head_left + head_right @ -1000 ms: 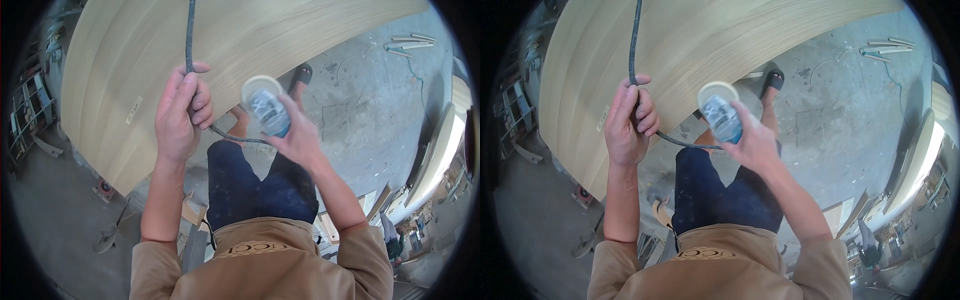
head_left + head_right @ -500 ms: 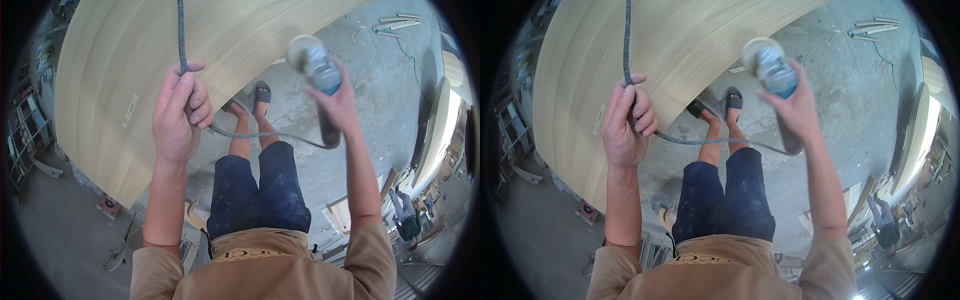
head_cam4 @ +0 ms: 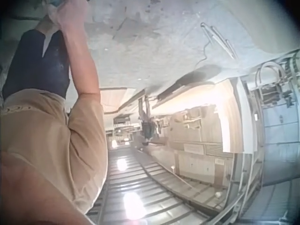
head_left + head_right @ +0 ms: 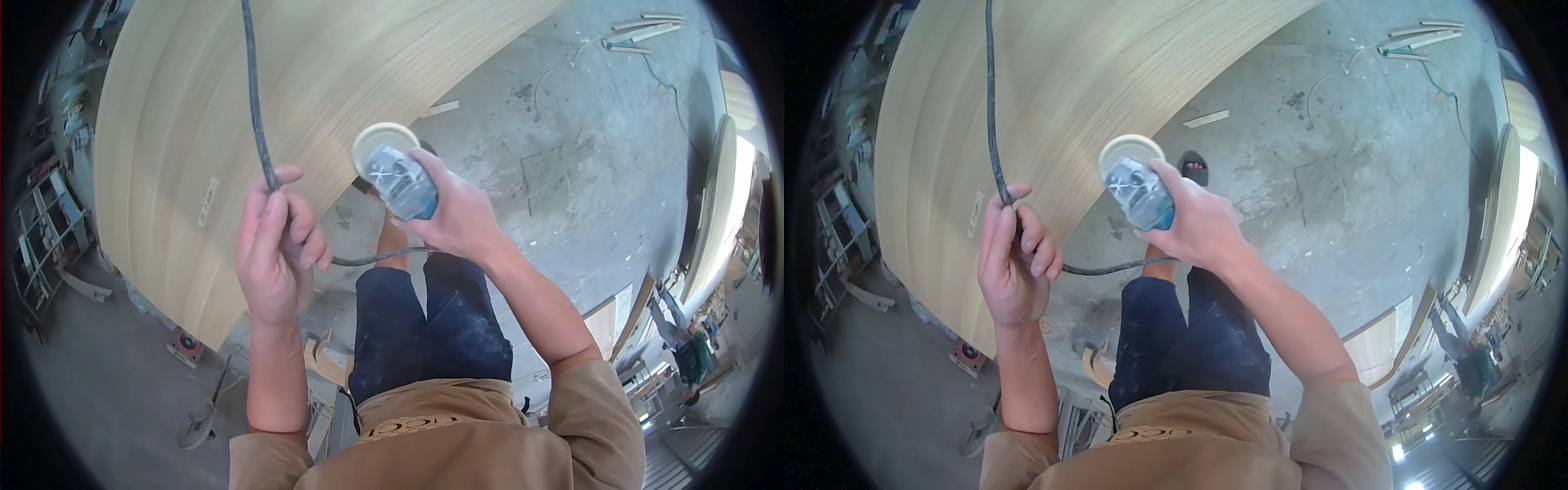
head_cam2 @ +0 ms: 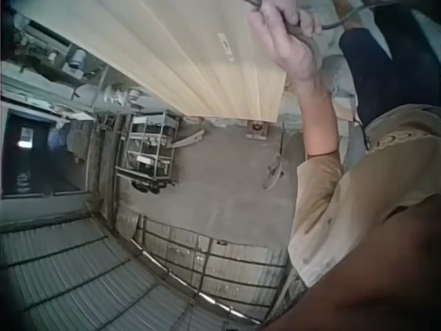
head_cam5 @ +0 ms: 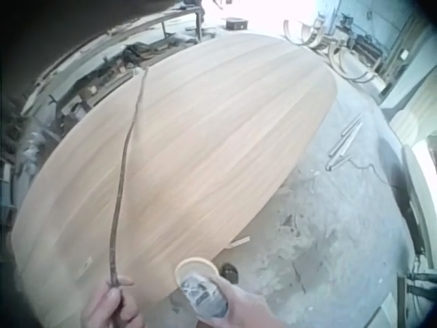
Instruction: Sanding a large wooden board using a power sander.
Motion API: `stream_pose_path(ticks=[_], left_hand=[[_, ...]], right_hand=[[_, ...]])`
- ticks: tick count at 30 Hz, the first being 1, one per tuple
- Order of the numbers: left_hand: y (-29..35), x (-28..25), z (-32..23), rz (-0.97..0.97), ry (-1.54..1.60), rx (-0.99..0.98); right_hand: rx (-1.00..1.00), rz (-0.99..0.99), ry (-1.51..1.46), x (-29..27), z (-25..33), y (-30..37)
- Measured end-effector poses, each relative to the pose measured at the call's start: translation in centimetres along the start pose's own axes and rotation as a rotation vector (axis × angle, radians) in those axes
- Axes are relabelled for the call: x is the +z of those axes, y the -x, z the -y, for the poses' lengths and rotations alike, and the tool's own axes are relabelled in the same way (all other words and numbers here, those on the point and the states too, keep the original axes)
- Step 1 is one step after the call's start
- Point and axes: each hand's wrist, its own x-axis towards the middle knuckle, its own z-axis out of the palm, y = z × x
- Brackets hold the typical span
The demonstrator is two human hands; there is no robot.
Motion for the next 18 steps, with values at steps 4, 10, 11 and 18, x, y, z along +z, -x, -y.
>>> stream_pose_path(ticks=[4, 10, 11, 18], left_hand=[[0.3, -0.4, 0.5, 0.013, 0.015, 0.013], [-0.4, 1.8, 2.3, 0.066, 0.171, -0.057], [-0.5, 2.3, 2.6, 0.068, 0.171, -0.054], [0.2, 1.4, 2.7, 0.079, 0.160, -0.066]], right_hand=[[0.077, -0.124, -0.020, -3.7, -0.2, -1.1], [-0.007, -0.452, -0.134, -14.7, -8.4, -5.2], [-0.009, -0.502, -0.132, -16.5, -9.2, -6.2], [0.138, -0.489, -0.270, -19.1, -10.4, -8.1]])
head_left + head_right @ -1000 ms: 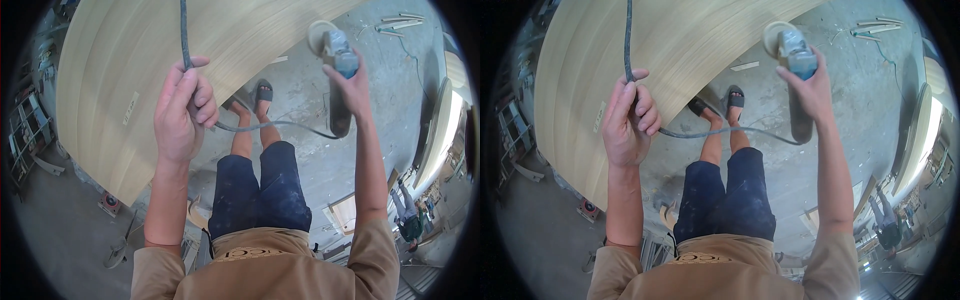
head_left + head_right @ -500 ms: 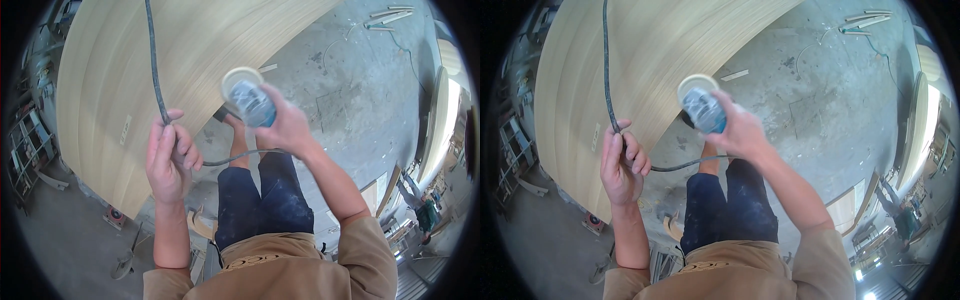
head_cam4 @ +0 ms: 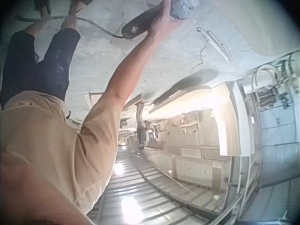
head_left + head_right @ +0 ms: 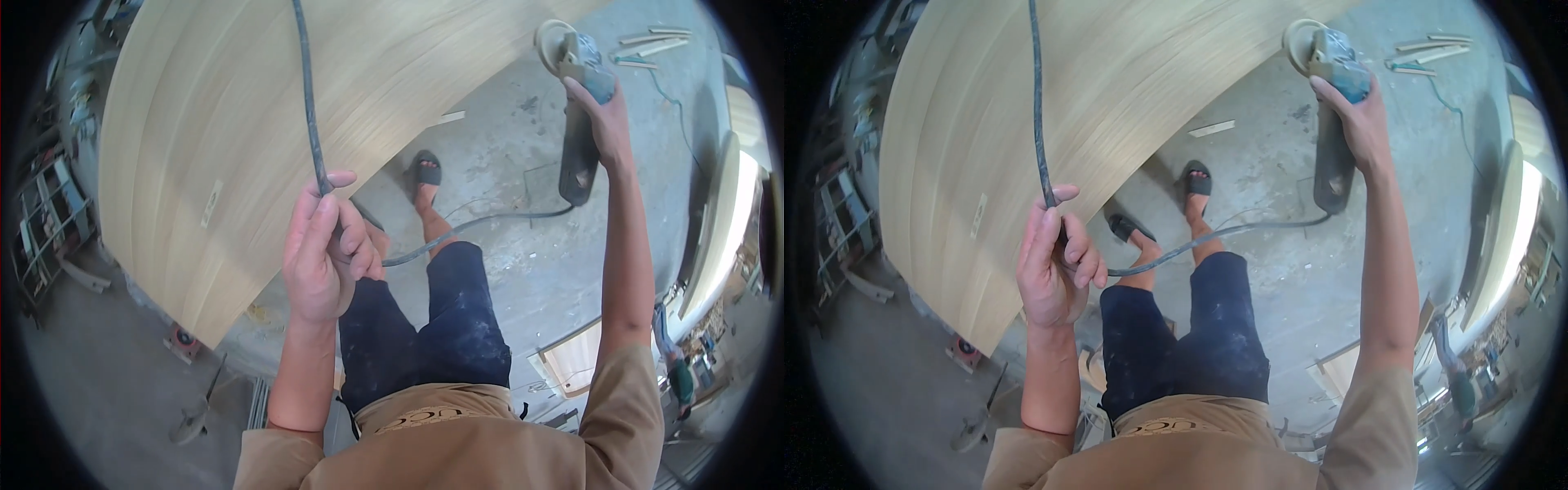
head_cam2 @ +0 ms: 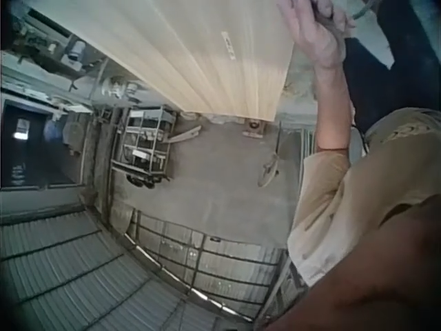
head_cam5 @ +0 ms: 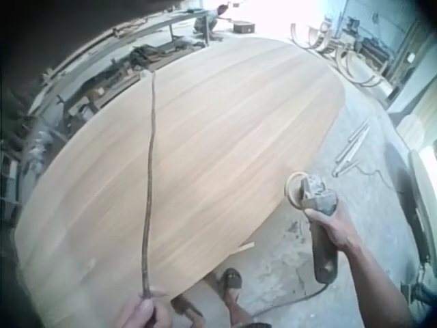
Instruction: Sanding a large wooden board using a power sander.
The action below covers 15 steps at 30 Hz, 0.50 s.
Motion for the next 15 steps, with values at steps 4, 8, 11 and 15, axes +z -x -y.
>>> stream_pose_path(ticks=[4, 8, 11, 15], left_hand=[[2.5, -2.8, -1.7, -0.065, -0.014, 0.014], [5.7, -6.6, -2.6, -0.077, -0.013, 0.045], [7.0, -9.1, -3.4, -0.026, -0.017, 0.071], [7.6, -11.3, -4.0, -0.124, -0.056, 0.033]], right_hand=[[-0.046, 0.049, 0.034, 4.4, 1.8, 6.1], [-0.129, 0.154, 0.092, 10.2, 2.3, 12.8], [-0.049, 0.270, 0.142, 14.8, 4.4, 18.2], [-0.099, 0.341, 0.249, 19.7, 4.4, 24.7]])
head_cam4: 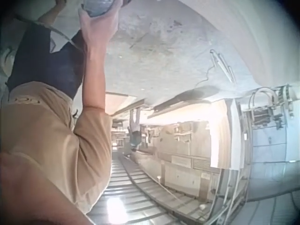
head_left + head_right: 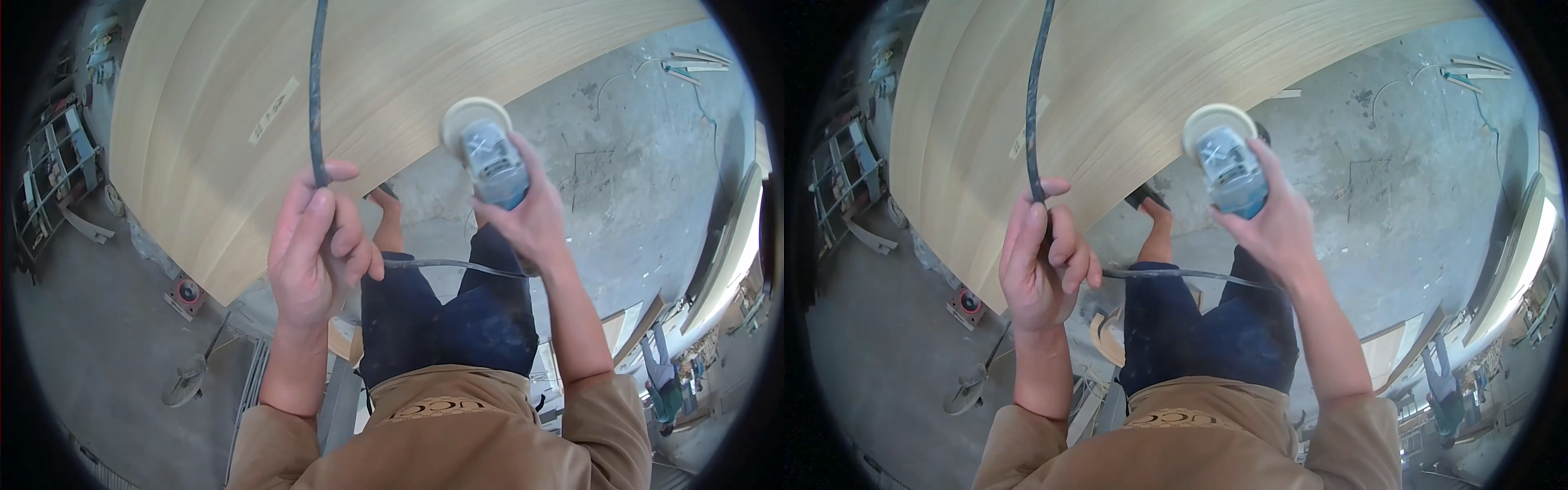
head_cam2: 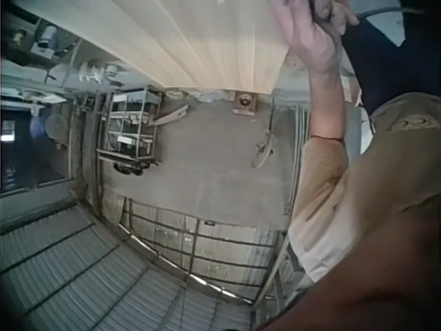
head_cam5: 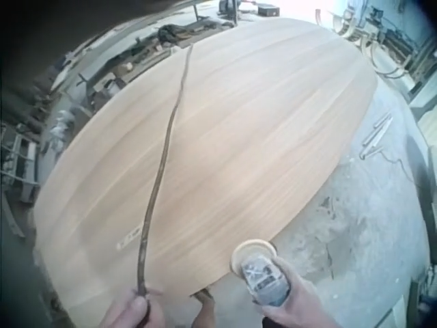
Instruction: Sanding a large wooden board using a power sander.
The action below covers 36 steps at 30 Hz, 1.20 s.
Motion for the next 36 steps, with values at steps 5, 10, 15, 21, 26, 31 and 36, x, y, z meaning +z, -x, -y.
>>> stream_pose_path(ticks=[5, 10, 15, 21, 26, 31, 36], left_hand=[[0.4, -6.1, -0.4, 0.164, 0.027, 0.018], [0.7, -9.7, -0.7, 0.203, 0.006, -0.002], [0.9, -11.7, -0.4, 0.233, -0.020, -0.046], [1.9, -12.7, -0.2, 0.272, -0.014, -0.076], [1.6, -10.5, -0.1, 0.310, -0.025, -0.083], [1.5, -8.1, -0.4, 0.296, -0.029, -0.089], [0.4, -7.0, 0.2, 0.301, -0.068, -0.130]], right_hand=[[0.006, 0.096, 0.023, 8.1, 3.7, 4.3], [-0.076, 0.175, 0.087, 14.6, 5.5, 7.4], [-0.096, 0.133, 0.092, 15.9, 5.5, 7.7], [0.073, -0.091, -0.062, 9.8, 3.2, 6.3], [0.103, -0.312, -0.119, 3.7, 1.5, 1.8], [0.077, -0.287, -0.136, 5.8, 1.1, 3.6], [0.045, 0.127, -0.010, 9.9, 3.5, 6.0]])
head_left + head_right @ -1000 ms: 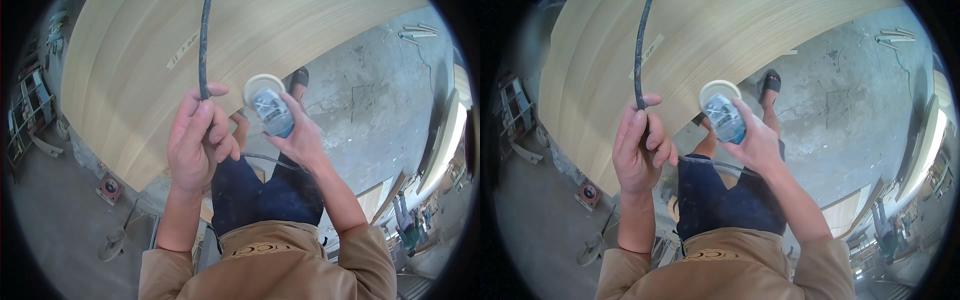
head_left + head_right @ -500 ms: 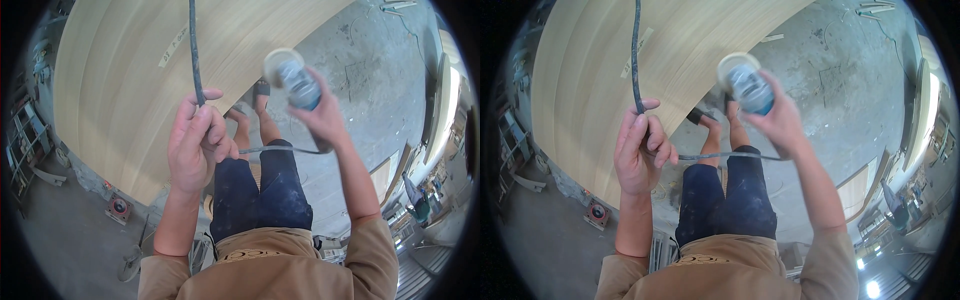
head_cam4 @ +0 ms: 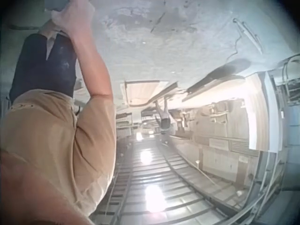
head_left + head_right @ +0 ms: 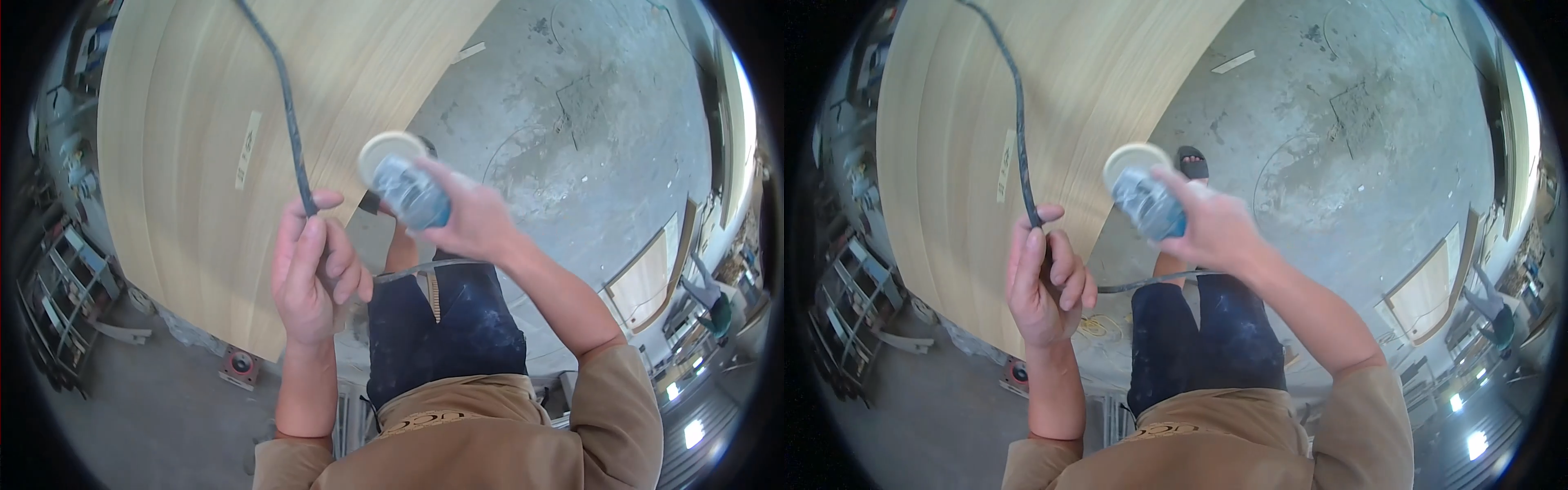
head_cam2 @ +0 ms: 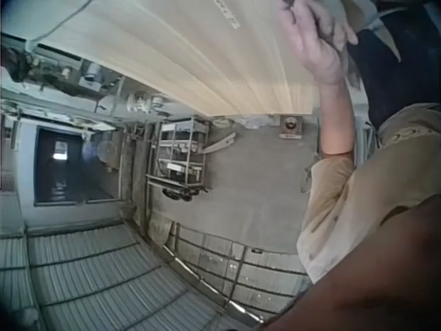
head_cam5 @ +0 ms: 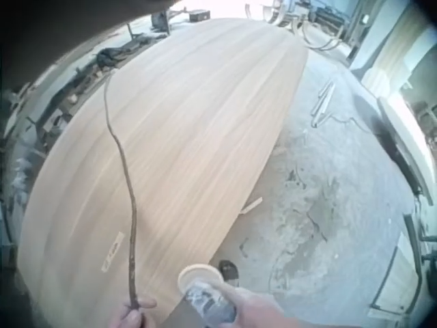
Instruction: Sanding a large wooden board using a power sander.
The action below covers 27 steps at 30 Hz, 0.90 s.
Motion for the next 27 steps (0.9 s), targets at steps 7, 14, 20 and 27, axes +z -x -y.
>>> stream_pose_path(ticks=[7, 14, 20, 27], left_hand=[[-0.3, 1.7, 0.7, -0.043, -0.124, 0.005], [-1.2, 3.1, 2.1, -0.044, -0.046, 0.016], [-1.0, 2.1, 2.4, -0.054, 0.003, 0.036], [3.7, -2.5, 1.7, -0.151, 0.024, 0.050]], right_hand=[[0.019, -0.242, -0.057, -5.4, -1.9, -3.3], [-0.022, -0.548, -0.118, -17.5, -8.1, -9.3], [-0.048, -0.568, -0.152, -16.7, -7.1, -9.5], [-0.056, -0.365, -0.089, -4.9, -2.4, -3.5]])
